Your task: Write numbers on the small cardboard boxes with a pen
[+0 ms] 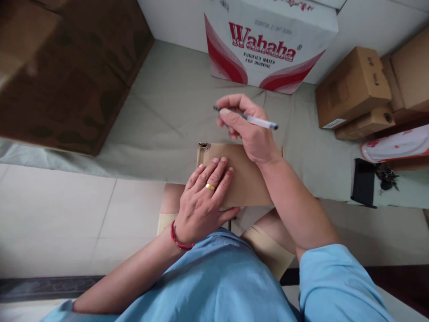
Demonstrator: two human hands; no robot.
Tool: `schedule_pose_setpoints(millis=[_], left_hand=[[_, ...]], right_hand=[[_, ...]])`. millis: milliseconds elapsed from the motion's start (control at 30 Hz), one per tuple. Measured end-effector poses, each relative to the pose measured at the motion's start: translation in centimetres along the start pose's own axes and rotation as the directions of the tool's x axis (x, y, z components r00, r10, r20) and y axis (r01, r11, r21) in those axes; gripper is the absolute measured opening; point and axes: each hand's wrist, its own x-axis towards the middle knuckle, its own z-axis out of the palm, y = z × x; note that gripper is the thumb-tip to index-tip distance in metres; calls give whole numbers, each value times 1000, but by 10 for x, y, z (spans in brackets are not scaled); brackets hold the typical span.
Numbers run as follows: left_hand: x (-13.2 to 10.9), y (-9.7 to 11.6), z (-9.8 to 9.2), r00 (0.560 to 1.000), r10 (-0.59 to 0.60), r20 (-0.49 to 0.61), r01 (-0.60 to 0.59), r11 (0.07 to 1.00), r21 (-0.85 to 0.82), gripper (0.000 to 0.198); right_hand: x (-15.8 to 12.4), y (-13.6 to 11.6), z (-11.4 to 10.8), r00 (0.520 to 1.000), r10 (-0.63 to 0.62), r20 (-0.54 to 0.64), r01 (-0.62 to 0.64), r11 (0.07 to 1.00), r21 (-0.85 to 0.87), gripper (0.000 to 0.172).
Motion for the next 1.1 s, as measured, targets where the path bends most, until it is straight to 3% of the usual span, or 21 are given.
schedule_pose_setpoints(millis=[233,400,533,667,800,1100], left_hand=[[0,0,2,999,12,-36,-12,1000,18,86],[1,1,2,999,15,-45,-13,999,40,88],[1,1,2,999,15,-45,-14,999,41,87],[1,1,2,999,12,-44,-10,999,34,86],[1,0,2,999,17,-45,-16,1000,24,87],[1,0,3,999,15,-51,-14,1000,11,87]], right_hand=[[-11,3,9,991,-28,130,61,965,-256,51],[-9,5,7,986,-34,164,90,934,-345,26],[-7,7,6,970,-31,240,121,921,-371,21],[-9,6,6,976,-58,210,144,896,-420,12],[-10,7,7,982,-89,166,151,896,-417,12],[-11,6,11,981,-47,189,130,882,-454,15]])
